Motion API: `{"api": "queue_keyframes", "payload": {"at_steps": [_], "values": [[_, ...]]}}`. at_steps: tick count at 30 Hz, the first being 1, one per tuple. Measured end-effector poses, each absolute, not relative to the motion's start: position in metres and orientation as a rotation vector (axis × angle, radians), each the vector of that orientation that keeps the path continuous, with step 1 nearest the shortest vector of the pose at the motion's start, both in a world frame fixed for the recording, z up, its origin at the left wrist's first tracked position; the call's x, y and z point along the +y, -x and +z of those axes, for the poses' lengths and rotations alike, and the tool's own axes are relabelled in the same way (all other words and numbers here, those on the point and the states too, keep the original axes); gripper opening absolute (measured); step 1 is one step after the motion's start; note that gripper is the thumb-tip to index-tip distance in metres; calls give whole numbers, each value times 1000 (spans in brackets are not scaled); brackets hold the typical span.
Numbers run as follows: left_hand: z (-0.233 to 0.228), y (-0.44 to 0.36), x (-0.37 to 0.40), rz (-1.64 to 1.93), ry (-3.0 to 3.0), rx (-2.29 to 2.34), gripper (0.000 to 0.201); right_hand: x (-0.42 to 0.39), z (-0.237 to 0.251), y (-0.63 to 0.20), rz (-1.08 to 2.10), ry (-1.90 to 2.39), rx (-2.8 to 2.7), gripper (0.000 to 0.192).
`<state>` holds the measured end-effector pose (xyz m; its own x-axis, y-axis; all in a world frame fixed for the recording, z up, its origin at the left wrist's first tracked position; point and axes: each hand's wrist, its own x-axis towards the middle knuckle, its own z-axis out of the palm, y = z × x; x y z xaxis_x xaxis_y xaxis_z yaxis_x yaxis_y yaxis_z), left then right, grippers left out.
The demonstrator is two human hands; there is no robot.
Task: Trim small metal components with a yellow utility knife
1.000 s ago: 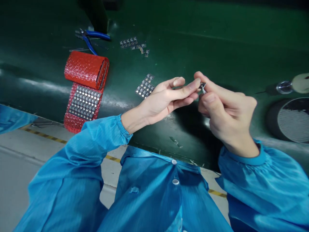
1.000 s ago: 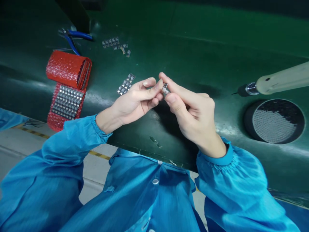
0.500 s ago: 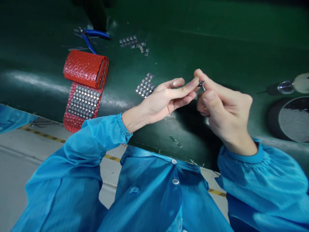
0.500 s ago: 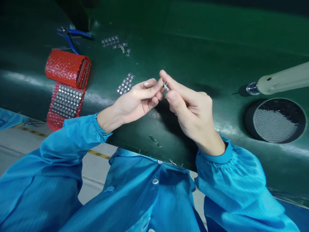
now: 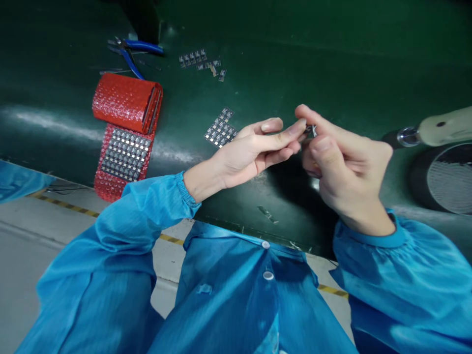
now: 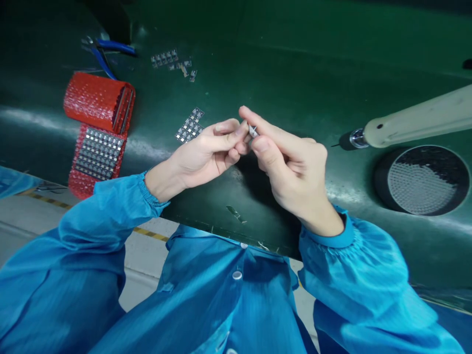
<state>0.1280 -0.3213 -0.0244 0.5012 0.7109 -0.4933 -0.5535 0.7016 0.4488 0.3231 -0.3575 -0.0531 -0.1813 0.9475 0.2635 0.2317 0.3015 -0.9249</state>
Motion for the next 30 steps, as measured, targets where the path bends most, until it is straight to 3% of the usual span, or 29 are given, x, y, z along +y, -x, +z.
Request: {"api": "queue_keyframes", "payload": {"at_steps": [4, 12, 26, 30], "values": [[-25, -128, -321, 778, -224, 721, 25, -358, -52, -319, 1013, 1109, -1548, 48], [-19, -127, -318, 808, -250, 681, 49, -357, -46, -327, 1073, 1081, -1662, 54], [-25, -125, -321, 803, -393, 607, 65, -356, -49, -315, 1115, 945, -1468, 38], [-24, -123, -318, 799, -373, 599, 63, -356, -46, -317, 1144, 944, -1510, 43]]}}
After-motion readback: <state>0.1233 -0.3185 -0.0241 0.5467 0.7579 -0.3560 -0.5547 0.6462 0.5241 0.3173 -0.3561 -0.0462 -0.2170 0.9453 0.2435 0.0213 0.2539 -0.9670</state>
